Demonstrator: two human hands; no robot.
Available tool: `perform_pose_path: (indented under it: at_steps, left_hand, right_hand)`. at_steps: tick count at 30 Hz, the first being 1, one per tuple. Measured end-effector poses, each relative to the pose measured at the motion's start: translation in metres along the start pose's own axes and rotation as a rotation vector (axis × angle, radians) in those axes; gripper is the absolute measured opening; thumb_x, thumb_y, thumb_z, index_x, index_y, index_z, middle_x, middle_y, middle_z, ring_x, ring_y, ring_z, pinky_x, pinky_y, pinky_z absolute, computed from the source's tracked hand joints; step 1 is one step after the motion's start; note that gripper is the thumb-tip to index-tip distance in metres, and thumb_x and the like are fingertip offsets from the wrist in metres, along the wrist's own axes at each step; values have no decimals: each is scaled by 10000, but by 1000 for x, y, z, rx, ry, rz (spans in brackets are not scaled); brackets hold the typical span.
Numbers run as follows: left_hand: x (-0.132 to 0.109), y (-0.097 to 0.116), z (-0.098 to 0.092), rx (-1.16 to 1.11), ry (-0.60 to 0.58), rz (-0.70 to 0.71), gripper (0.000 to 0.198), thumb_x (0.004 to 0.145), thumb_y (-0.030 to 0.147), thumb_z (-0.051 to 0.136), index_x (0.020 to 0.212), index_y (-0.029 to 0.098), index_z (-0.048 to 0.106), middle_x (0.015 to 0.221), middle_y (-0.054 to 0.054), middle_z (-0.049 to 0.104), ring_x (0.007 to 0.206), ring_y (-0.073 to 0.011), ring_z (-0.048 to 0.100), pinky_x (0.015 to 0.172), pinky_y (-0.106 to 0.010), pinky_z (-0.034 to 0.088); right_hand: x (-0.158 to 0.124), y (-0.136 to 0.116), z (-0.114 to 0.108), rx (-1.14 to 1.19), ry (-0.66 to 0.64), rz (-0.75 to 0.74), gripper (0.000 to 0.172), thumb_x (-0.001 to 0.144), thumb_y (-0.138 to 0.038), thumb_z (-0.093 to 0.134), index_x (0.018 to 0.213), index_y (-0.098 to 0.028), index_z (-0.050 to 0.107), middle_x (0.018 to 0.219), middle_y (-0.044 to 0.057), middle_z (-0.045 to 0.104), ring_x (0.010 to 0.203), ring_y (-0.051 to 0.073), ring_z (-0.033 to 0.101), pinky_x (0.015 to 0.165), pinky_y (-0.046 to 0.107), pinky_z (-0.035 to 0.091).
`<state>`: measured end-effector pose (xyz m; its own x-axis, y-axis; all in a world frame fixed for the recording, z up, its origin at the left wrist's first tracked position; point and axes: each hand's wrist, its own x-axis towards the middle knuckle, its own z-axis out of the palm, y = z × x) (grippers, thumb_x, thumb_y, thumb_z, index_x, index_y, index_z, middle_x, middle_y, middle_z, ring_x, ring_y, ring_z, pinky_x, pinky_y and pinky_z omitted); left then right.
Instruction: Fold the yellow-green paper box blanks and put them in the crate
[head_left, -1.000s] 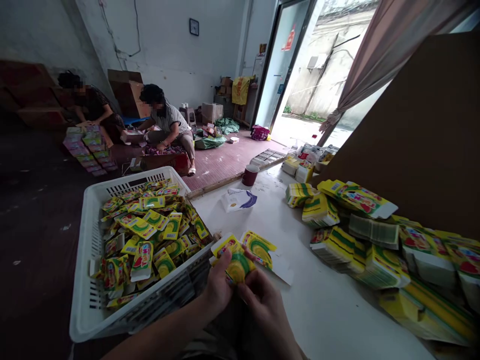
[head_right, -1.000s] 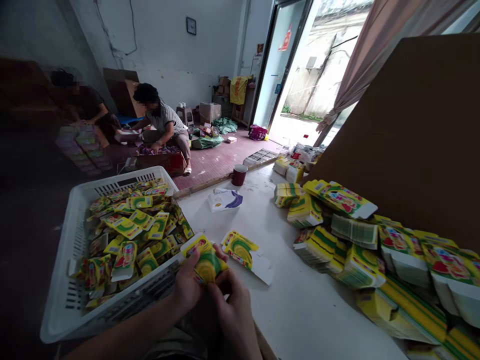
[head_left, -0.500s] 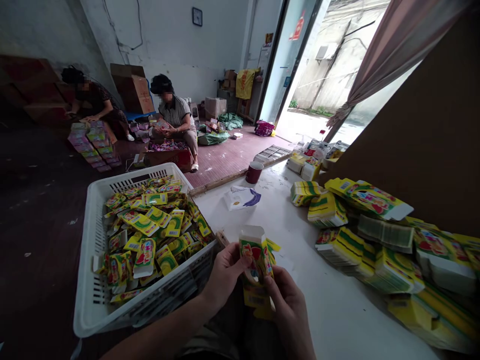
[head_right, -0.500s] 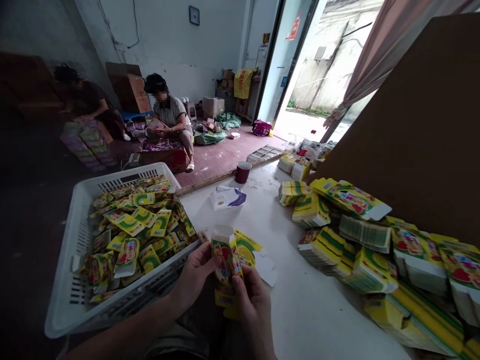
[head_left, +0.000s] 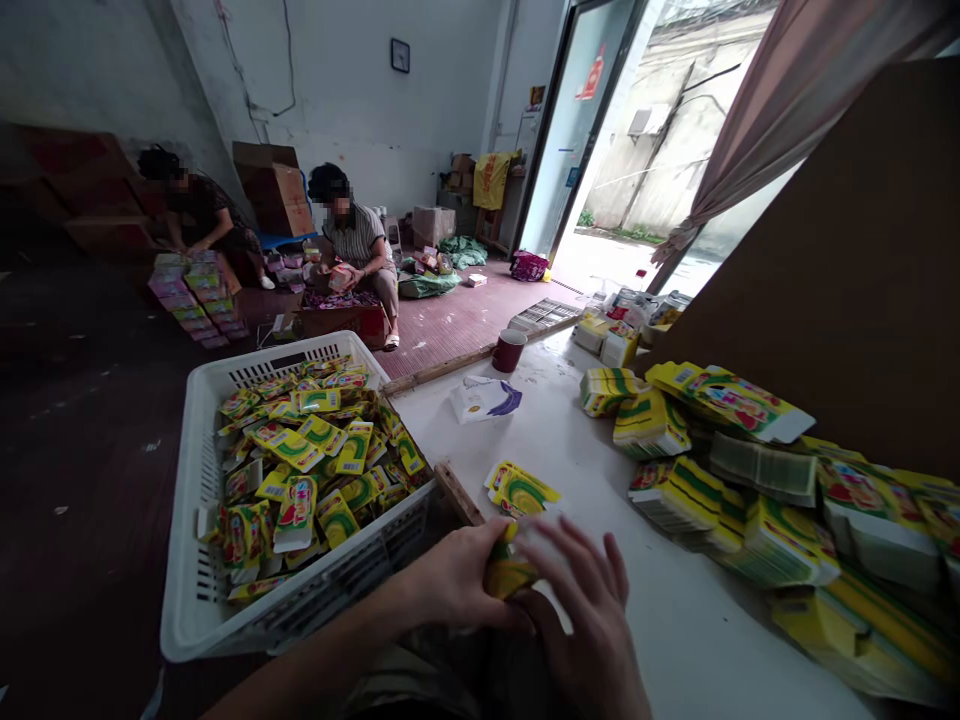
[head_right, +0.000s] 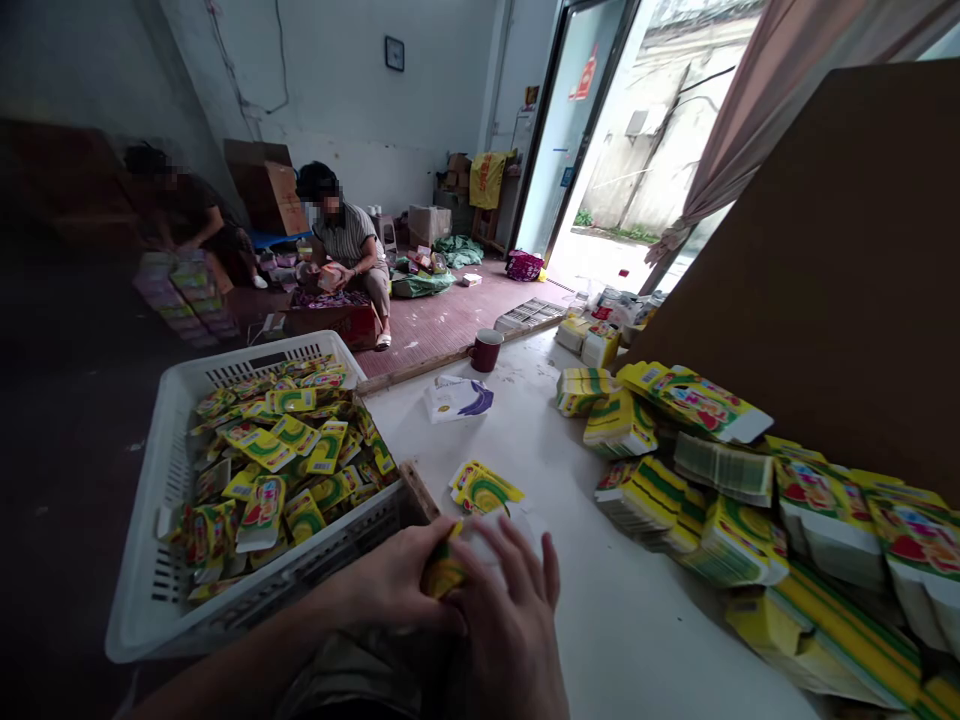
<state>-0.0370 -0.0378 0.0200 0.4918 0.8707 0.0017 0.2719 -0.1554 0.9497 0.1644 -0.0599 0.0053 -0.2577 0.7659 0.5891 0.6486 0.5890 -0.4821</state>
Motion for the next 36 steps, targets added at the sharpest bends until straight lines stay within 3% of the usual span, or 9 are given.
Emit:
perform_pose_path:
  at_steps: [3,6,9,16,22,26,31,34,36]
  left_hand:
    - [0,-3,14,113,94,-2,781,609,386,835,1283,176,502,1091,-103,686,948,-313,655,817,-372,514]
    - [-1,-3,23,234,137,106,758,695,359,772,1345,173,429,1205,-149,634,1078,-340,618,920,-394,483]
    - [-1,-2,26,290,51,231,642,692,242,747,1277,202,486,1218,-131,612,1112,-318,600,952,-361,472]
    - [4,-15,28,153,76,145,616,674,203,692,1246,230,467,1088,-77,655,926,-292,658,846,-374,513]
    - [4,-32,24,108,317,162,700,620,61,650,1292,215,530,1364,-150,519,1335,-399,397,1148,-495,262]
    - [3,-25,6,206,271,93,558,610,131,705,1149,232,599,1110,-96,646,1060,-334,589,972,-438,443]
    - [1,-10,-2,320,205,20,480,630,345,779,1070,217,634,977,-69,686,867,-285,649,798,-354,492]
    - [-1,-7,4,334,155,13,498,593,334,797,1048,201,643,948,-66,684,833,-283,646,754,-347,487]
    - [-2,-6,8,317,177,26,493,586,296,799,1042,189,644,953,-73,680,847,-286,638,774,-354,480]
  right_hand:
    - [-10,0,13,201,232,355,723,844,-420,640,1482,-296,323,1529,101,379,1395,357,354,1112,594,308]
    - [-17,0,30,636,139,682,600,922,-475,506,1464,-252,374,1419,126,528,1281,321,526,1009,503,488]
    - [-19,-5,41,991,-22,793,524,954,-472,442,1430,-253,445,1299,120,635,1132,297,649,918,451,570]
    - [-14,-2,34,700,-43,445,588,917,-466,541,1460,-275,418,1391,104,573,1277,312,541,1007,462,508]
    - [-15,18,37,325,-127,235,507,944,-187,441,1424,-352,440,1542,22,371,1362,272,436,1052,455,468]
    - [-16,30,37,243,-209,160,615,912,-247,543,1479,-350,330,1612,30,172,1391,310,375,1020,429,497]
    - [-7,31,15,229,-317,155,310,932,-292,498,1173,-323,691,1484,78,469,1287,312,529,965,418,537]
    - [-4,26,7,265,-394,164,225,912,-340,546,1054,-283,710,1368,105,580,1261,306,557,951,410,542]
    - [-6,22,10,293,-306,231,269,906,-357,560,1147,-260,630,1329,126,601,1221,291,589,936,416,548]
